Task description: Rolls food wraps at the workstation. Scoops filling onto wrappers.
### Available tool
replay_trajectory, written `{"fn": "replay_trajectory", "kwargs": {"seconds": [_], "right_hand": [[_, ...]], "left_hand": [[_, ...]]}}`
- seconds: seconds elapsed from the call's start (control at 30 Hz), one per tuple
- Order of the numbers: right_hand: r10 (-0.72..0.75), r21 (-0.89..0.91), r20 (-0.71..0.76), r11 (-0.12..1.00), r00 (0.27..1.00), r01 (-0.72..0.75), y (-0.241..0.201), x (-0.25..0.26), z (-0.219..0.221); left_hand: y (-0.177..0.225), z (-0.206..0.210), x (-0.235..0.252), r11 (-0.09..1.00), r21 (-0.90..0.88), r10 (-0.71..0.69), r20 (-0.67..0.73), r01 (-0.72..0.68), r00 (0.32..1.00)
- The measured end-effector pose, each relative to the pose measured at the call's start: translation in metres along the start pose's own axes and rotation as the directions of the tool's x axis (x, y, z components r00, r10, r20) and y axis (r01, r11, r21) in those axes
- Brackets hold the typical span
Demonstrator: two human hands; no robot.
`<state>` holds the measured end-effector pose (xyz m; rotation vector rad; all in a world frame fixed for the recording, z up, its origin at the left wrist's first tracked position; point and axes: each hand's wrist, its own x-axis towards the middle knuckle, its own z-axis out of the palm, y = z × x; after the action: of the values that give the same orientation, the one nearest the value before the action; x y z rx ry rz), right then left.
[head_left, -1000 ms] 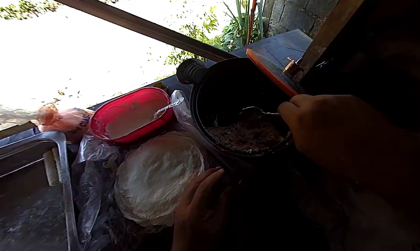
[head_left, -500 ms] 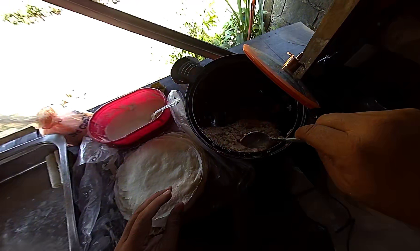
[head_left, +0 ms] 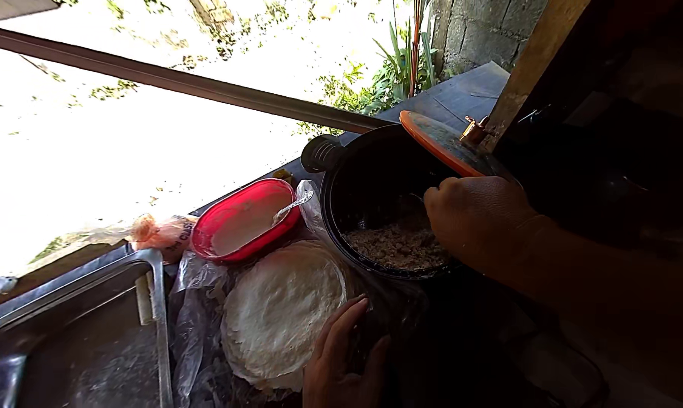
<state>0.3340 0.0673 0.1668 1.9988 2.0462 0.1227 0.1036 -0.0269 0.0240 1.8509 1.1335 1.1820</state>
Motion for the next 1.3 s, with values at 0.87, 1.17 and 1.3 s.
{"fn": "replay_trajectory", "kwargs": {"seconds": [0.87,1.17,1.3], "right_hand": [[-0.369,0.089,-0.339,0.903,0.865,0.42,0.042,-0.034,0.037],[-0.318,0.352,-0.307,0.838,0.897,0.417,0.053,-0.033,0.041],[-0.266,0.479,-0.24,0.804,0.933,0.352,0.056,-0.032,0.041]], "left_hand": [[-0.052,-0.095,-0.039,0.879,0.475,0.119,-0.134,-0.042,0.984],[-0.077,-0.091,-0.047,0.93,0.363,0.141,-0.227,-0.051,0.964],[-0.079,-0.089,-0.049,0.935,0.351,0.151,-0.25,-0.056,0.956]]}}
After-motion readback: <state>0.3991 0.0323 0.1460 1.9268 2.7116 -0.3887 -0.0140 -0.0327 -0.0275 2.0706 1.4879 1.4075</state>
